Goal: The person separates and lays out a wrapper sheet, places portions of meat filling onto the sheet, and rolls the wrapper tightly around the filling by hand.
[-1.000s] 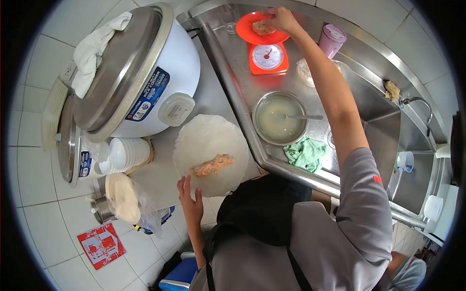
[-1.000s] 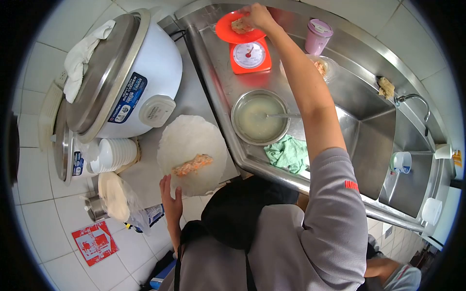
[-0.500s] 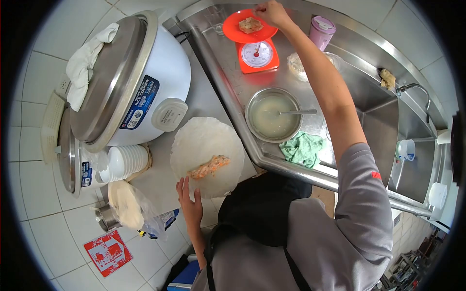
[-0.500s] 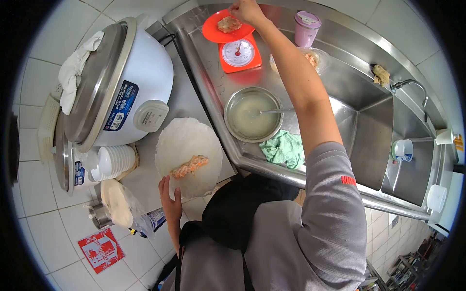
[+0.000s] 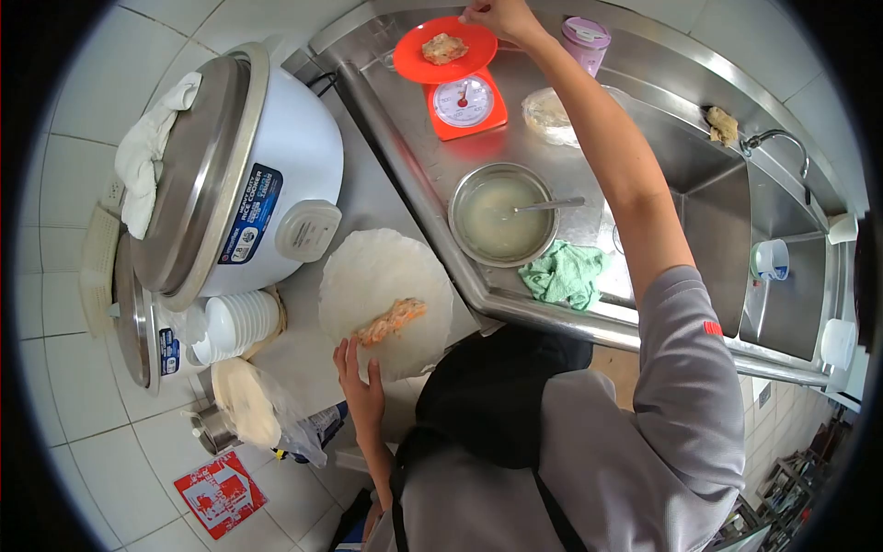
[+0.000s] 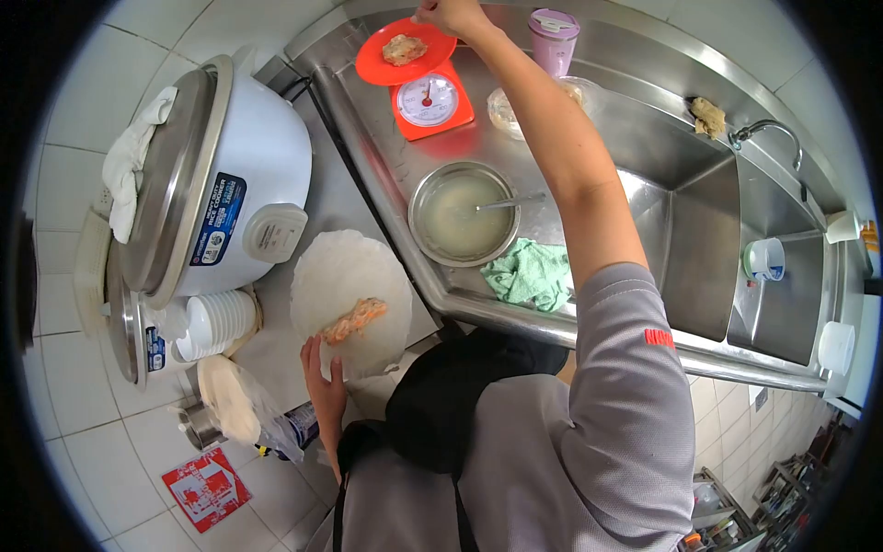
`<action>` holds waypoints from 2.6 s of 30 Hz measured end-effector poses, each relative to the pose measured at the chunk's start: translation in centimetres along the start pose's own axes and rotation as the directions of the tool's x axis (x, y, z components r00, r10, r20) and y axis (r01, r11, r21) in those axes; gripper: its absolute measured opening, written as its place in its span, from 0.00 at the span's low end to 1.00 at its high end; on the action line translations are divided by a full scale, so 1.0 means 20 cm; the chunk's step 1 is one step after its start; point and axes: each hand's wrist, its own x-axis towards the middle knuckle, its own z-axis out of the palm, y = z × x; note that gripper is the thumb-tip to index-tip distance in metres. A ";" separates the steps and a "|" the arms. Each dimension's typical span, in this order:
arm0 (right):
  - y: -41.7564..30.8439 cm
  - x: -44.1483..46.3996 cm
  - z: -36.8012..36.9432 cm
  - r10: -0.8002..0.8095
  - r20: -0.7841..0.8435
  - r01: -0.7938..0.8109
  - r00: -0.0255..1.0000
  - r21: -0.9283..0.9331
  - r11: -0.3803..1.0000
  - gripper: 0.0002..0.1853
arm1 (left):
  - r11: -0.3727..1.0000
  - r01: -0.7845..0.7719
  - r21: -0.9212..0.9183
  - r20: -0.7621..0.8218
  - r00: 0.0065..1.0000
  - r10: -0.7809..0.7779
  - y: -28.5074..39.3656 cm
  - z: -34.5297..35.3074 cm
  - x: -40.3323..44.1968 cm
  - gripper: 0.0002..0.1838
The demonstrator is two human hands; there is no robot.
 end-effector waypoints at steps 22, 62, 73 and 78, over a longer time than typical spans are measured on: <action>0.61 -0.69 -0.40 0.291 0.230 -0.162 0.929 -0.453 0.876 0.06 | 0.987 -0.114 -0.116 -0.008 0.994 0.113 0.18 0.14 0.18 0.22; -0.95 -1.70 0.47 -0.557 0.599 0.364 0.575 0.422 0.830 0.28 | 0.998 -0.062 -0.026 -0.031 0.998 0.061 -0.11 0.21 0.12 0.30; -0.75 -1.59 0.24 -0.508 0.520 0.154 0.687 0.579 0.801 0.14 | 0.988 -0.125 0.088 -0.029 0.991 0.128 0.13 0.22 0.17 0.29; -0.45 -1.41 -0.15 -0.246 0.476 -0.067 0.844 0.549 0.833 0.04 | 0.979 -0.138 0.150 -0.029 0.989 0.144 0.41 0.23 0.19 0.26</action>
